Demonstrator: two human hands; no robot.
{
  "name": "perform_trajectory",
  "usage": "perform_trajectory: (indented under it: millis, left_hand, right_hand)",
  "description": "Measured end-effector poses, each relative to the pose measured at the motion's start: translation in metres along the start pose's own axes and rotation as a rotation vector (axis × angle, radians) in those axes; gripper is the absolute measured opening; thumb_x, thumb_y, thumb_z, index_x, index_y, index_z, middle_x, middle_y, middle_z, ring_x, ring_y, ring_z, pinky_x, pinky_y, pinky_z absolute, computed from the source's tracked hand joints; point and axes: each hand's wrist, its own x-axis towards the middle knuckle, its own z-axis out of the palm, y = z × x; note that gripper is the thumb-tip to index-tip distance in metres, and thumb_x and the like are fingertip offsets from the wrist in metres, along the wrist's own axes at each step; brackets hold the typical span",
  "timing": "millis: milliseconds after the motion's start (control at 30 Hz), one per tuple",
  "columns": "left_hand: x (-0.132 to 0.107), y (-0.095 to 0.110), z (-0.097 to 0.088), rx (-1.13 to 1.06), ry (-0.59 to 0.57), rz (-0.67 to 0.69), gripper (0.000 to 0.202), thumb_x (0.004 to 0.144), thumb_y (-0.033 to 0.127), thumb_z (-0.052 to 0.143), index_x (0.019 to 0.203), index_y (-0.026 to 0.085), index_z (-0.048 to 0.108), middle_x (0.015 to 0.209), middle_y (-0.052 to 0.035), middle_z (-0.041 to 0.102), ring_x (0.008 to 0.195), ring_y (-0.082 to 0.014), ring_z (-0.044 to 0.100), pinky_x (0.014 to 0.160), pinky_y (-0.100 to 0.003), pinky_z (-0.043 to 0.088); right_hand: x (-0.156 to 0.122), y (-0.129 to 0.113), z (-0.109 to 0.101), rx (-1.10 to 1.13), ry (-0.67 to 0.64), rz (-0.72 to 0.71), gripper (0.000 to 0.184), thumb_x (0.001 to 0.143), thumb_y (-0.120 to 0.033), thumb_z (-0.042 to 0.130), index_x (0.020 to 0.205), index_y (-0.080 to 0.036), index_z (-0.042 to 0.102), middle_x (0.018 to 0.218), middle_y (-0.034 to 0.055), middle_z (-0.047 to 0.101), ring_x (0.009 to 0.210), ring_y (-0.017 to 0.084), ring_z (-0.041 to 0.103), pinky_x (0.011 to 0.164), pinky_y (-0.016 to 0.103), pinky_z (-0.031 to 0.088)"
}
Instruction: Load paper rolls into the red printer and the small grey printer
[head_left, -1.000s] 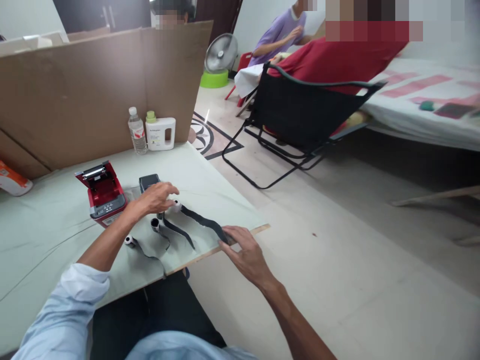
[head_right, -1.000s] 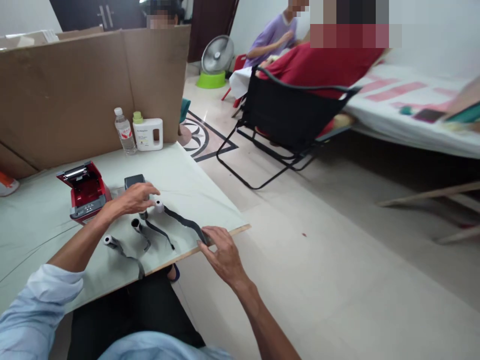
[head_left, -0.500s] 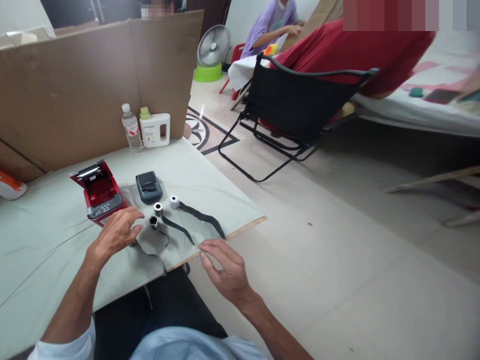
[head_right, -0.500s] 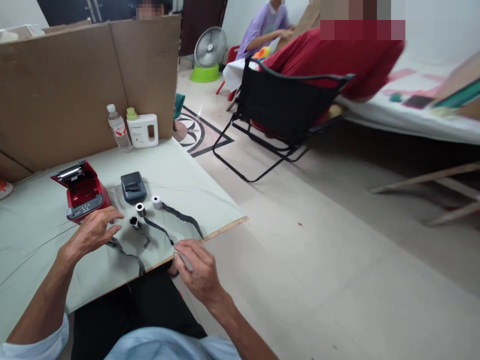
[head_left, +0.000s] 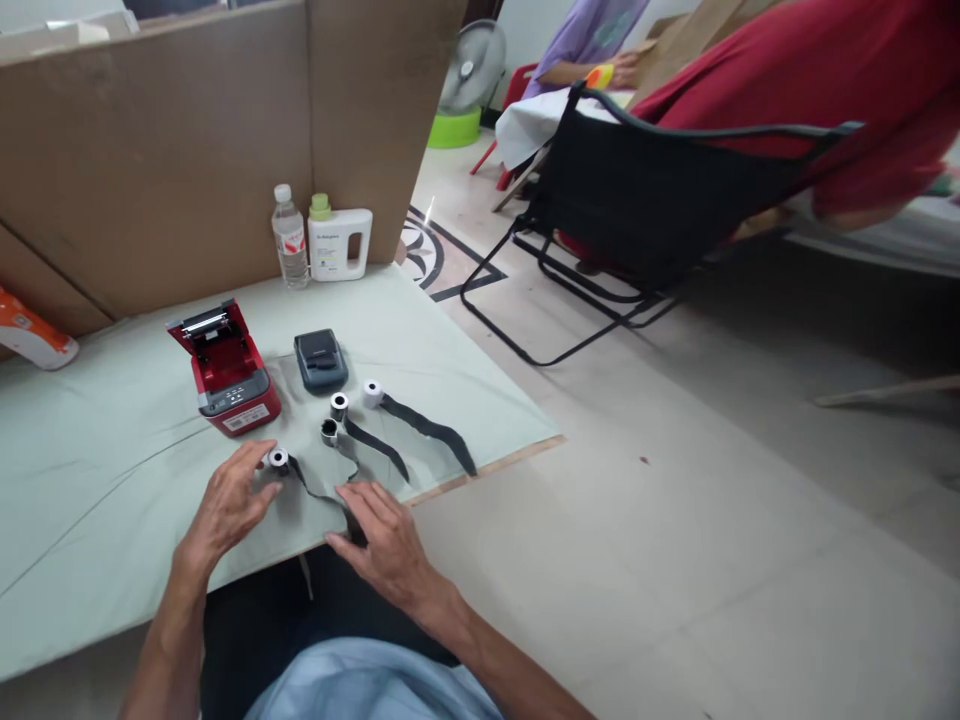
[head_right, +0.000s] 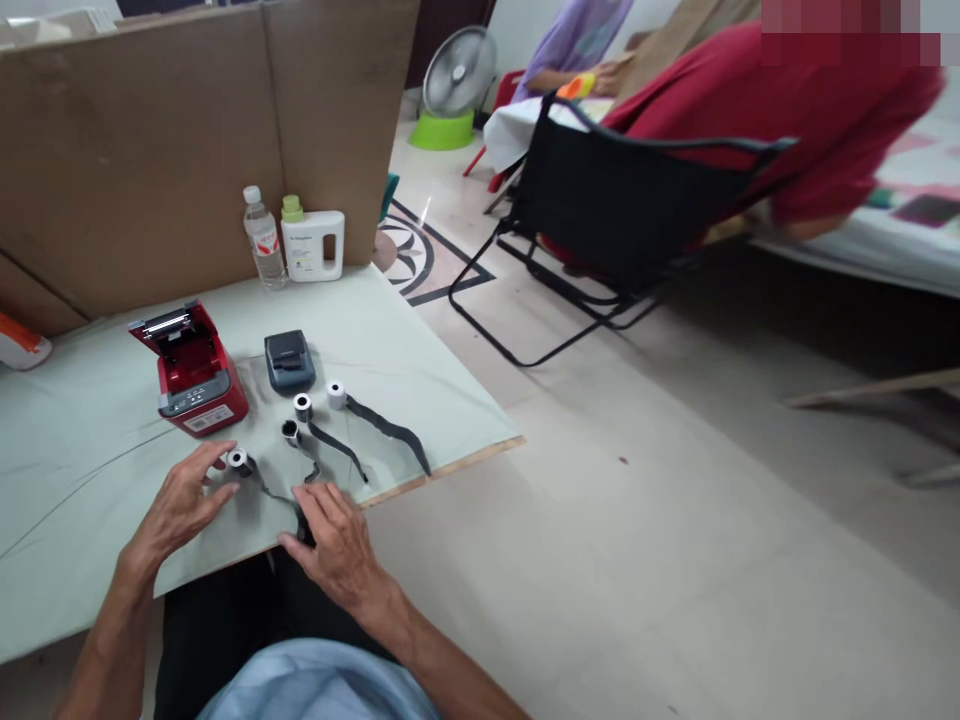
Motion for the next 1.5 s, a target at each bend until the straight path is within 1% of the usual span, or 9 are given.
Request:
perform_trajectory:
  millis: [133, 500, 733, 833, 1000, 1100, 1200, 1333, 1500]
  left_hand:
    - [0.01, 0.003, 0.006, 0.065, 0.006, 0.071, 0.043, 0.093, 0.022, 0.062, 0.136, 0.022, 0.064, 0.13, -0.011, 0.071, 0.12, -0.0288, 0.069, 0.106, -0.047, 0.057]
    - [-0.001, 0.016, -0.017, 0.194, -0.038, 0.108, 0.029, 0.088, 0.005, 0.053, 0.107, 0.022, 0.067, 0.103, -0.0076, 0.072, 0.097, -0.023, 0.071, 0.09, -0.037, 0.058]
    - [0.015, 0.011, -0.06, 0.124, 0.308, 0.171, 0.023, 0.092, 0.013, 0.057, 0.11, 0.02, 0.068, 0.112, -0.0097, 0.074, 0.103, -0.025, 0.072, 0.09, -0.041, 0.061]
    - [0.023, 0.01, -0.074, 0.093, 0.438, 0.18, 0.024, 0.09, 0.009, 0.056, 0.107, 0.019, 0.069, 0.108, -0.0085, 0.075, 0.097, -0.0218, 0.072, 0.083, -0.037, 0.063]
    - [0.008, 0.016, -0.07, -0.055, 0.586, 0.192, 0.025, 0.089, 0.007, 0.058, 0.108, 0.02, 0.069, 0.11, -0.0068, 0.076, 0.102, -0.0199, 0.072, 0.08, -0.033, 0.063]
    - [-0.005, 0.028, -0.053, -0.114, 0.641, 0.222, 0.025, 0.089, 0.007, 0.062, 0.108, 0.022, 0.068, 0.111, -0.0068, 0.076, 0.104, -0.0207, 0.073, 0.078, -0.033, 0.063]
    - [-0.014, 0.042, -0.032, -0.118, 0.666, 0.239, 0.025, 0.088, 0.008, 0.064, 0.108, 0.024, 0.066, 0.112, -0.0073, 0.075, 0.104, -0.0223, 0.073, 0.079, -0.035, 0.063]
    - [-0.024, 0.049, -0.025, -0.164, 0.532, 0.217, 0.022, 0.086, 0.014, 0.069, 0.105, 0.024, 0.068, 0.115, -0.0095, 0.074, 0.108, -0.0257, 0.073, 0.094, -0.043, 0.061]
    - [-0.024, 0.043, -0.05, -0.444, 0.09, 0.112, 0.045, 0.072, 0.024, 0.088, 0.112, 0.024, 0.067, 0.139, -0.0152, 0.068, 0.131, -0.0344, 0.064, 0.11, -0.051, 0.052]
  right_hand:
    - [0.008, 0.0, 0.009, 0.042, 0.072, 0.011, 0.019, 0.099, -0.014, 0.058, 0.113, -0.02, 0.07, 0.101, 0.0104, 0.076, 0.094, 0.027, 0.073, 0.086, 0.042, 0.062]
    - [0.038, -0.026, -0.022, 0.331, 0.146, -0.089, 0.023, 0.1, -0.008, 0.057, 0.109, -0.022, 0.072, 0.092, 0.0072, 0.075, 0.083, 0.018, 0.075, 0.076, 0.029, 0.063]
    - [0.109, -0.044, -0.039, 0.321, 0.147, -0.342, 0.041, 0.095, 0.0, 0.049, 0.117, -0.024, 0.074, 0.104, 0.0093, 0.077, 0.098, 0.021, 0.075, 0.084, 0.035, 0.064]
    - [0.137, -0.051, -0.05, 0.404, 0.086, -0.363, 0.029, 0.096, -0.01, 0.059, 0.118, -0.023, 0.075, 0.114, 0.0099, 0.076, 0.107, 0.022, 0.073, 0.093, 0.038, 0.062]
    - [0.153, -0.035, -0.065, 0.771, -0.095, -0.015, 0.045, 0.1, -0.056, 0.063, 0.126, -0.021, 0.073, 0.125, 0.0127, 0.074, 0.112, 0.026, 0.072, 0.092, 0.039, 0.062]
    - [0.148, -0.027, -0.047, 0.964, -0.179, 0.279, 0.049, 0.097, -0.06, 0.067, 0.124, -0.019, 0.072, 0.118, 0.013, 0.077, 0.102, 0.023, 0.074, 0.084, 0.036, 0.062]
    - [0.135, -0.031, -0.018, 1.2, -0.346, 0.398, 0.052, 0.091, -0.062, 0.074, 0.117, -0.017, 0.074, 0.104, 0.0088, 0.078, 0.091, 0.02, 0.074, 0.082, 0.034, 0.061]
    - [0.12, -0.038, 0.0, 1.349, -0.37, 0.487, 0.044, 0.083, -0.055, 0.085, 0.102, -0.016, 0.076, 0.086, 0.0023, 0.075, 0.08, 0.017, 0.071, 0.077, 0.031, 0.059]
    - [0.112, -0.038, -0.009, 1.488, -0.609, 0.54, 0.047, 0.075, -0.056, 0.09, 0.091, -0.014, 0.076, 0.079, 0.0034, 0.074, 0.074, 0.017, 0.07, 0.073, 0.03, 0.059]
